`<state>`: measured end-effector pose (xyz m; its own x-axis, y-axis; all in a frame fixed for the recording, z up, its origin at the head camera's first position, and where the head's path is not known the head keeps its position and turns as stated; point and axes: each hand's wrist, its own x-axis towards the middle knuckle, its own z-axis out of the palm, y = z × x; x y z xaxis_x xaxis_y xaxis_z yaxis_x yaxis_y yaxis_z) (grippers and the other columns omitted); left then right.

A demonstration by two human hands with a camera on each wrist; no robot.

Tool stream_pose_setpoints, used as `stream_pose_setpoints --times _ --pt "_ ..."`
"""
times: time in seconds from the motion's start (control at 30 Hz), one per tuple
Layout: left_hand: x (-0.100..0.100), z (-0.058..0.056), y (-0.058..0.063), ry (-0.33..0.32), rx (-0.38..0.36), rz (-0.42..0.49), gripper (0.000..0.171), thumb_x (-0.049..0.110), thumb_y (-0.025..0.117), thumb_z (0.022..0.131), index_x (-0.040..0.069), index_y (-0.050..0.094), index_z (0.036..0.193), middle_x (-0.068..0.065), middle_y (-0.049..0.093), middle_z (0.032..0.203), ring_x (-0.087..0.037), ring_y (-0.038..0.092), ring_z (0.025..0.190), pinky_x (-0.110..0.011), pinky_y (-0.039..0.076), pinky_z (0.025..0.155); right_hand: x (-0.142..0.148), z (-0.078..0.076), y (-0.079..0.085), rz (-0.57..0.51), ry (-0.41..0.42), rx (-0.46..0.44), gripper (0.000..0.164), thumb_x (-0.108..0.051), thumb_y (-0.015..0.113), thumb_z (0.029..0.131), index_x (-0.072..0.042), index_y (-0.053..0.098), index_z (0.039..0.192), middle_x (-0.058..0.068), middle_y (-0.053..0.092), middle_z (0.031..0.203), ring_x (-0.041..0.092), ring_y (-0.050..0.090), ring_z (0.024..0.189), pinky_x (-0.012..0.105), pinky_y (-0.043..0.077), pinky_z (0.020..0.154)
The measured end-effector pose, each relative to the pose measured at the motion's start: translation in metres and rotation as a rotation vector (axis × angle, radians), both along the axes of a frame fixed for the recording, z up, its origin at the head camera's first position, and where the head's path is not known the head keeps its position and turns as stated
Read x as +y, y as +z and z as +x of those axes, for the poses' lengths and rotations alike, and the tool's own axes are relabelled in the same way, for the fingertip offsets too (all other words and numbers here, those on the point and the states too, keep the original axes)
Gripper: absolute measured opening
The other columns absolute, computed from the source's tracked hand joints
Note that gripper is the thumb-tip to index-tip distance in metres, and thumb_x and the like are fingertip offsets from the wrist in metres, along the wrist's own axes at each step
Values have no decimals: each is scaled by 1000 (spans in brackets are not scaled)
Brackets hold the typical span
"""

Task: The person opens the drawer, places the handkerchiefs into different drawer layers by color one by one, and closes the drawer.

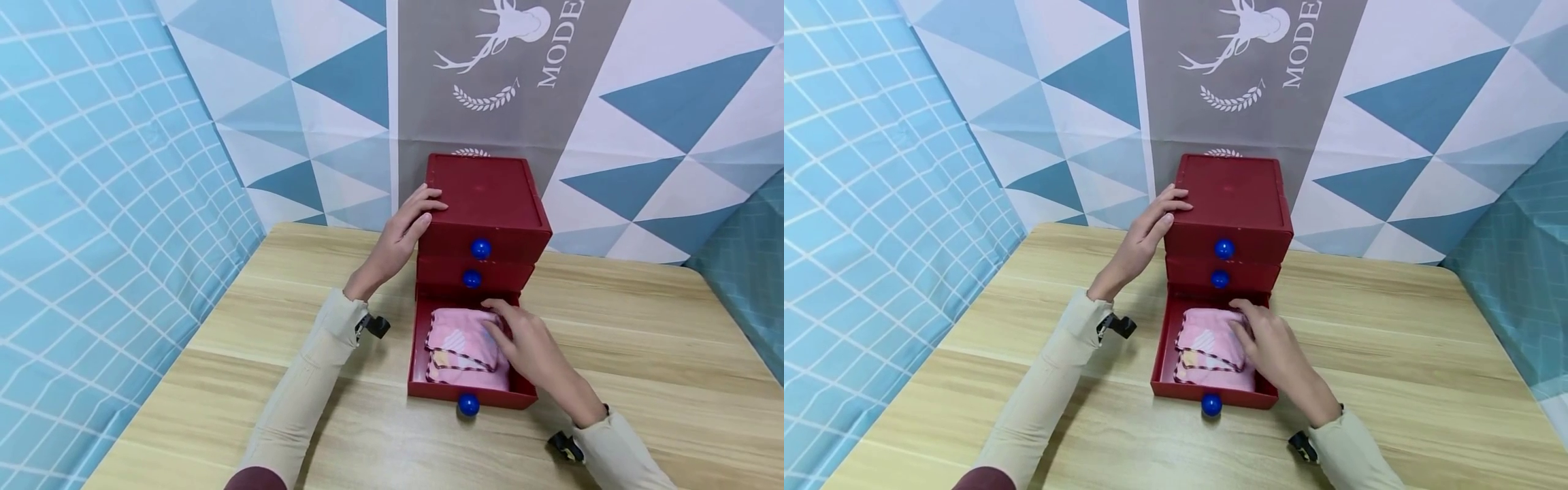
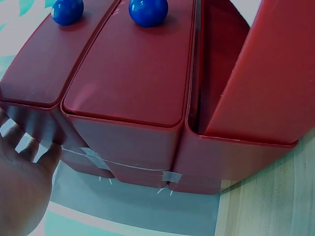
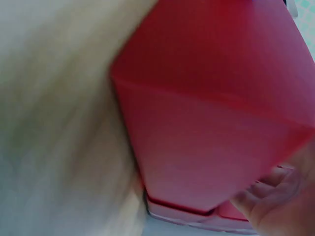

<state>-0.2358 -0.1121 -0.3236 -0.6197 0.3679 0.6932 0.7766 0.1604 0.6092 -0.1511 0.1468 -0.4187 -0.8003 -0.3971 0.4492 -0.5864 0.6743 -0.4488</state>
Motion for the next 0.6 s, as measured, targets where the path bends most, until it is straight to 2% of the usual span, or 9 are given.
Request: stream_pose_setpoints --times 0.03,0.17,0.27,0.3,0.4,0.47,0.53,0.6 --pt "0 0 0 1 -4 -1 32 6 40 104 -7 57 128 -25 42 148 -38 17 150 -34 16 122 1 0 1 -4 0 8 34 -8 73 90 -4 64 122 8 70 100 18 65 80 39 59 73" --pt "-3 -19 -16 16 11 -17 33 17 40 106 4 59 130 -11 43 152 -26 17 152 -33 17 122 6 -1 7 -12 -5 34 42 -4 74 88 -3 61 128 15 66 119 29 64 106 50 56 87" --pt "-4 -32 -27 24 31 -28 34 24 40 107 12 59 132 -1 42 153 -21 17 152 -33 18 122 6 2 10 -17 -22 63 47 -6 74 88 -5 58 132 14 63 125 29 58 113 51 54 91" --pt "-4 -32 -27 23 29 -29 34 24 40 107 13 59 132 0 42 153 -21 16 152 -33 18 122 6 3 12 -22 -30 71 46 -6 73 89 -5 58 132 12 63 125 27 57 112 50 54 90" --pt "-4 -32 -27 23 24 -26 34 23 41 106 13 60 132 0 42 153 -21 16 152 -33 18 122 3 12 19 -45 -52 84 39 -10 73 90 -8 61 127 5 65 114 19 58 103 44 57 82" --pt "-4 -32 -27 28 22 -21 33 20 41 106 12 60 132 -1 42 153 -22 17 152 -33 19 122 -1 20 24 -87 -43 67 23 -11 71 92 -12 65 114 -2 66 96 12 59 85 34 56 70" --pt "-3 -31 -26 27 19 -14 33 17 41 106 9 60 132 -6 42 152 -25 17 152 -34 18 122 -4 32 27 -142 0 18 8 -12 69 94 -18 65 98 -9 61 79 7 55 69 26 52 58" --pt "-2 -28 -24 16 17 -10 33 13 41 106 5 59 131 -11 42 152 -29 17 152 -34 17 122 -8 47 27 -201 93 -78 18 -12 64 97 -23 61 83 -13 55 66 4 50 56 22 45 49"
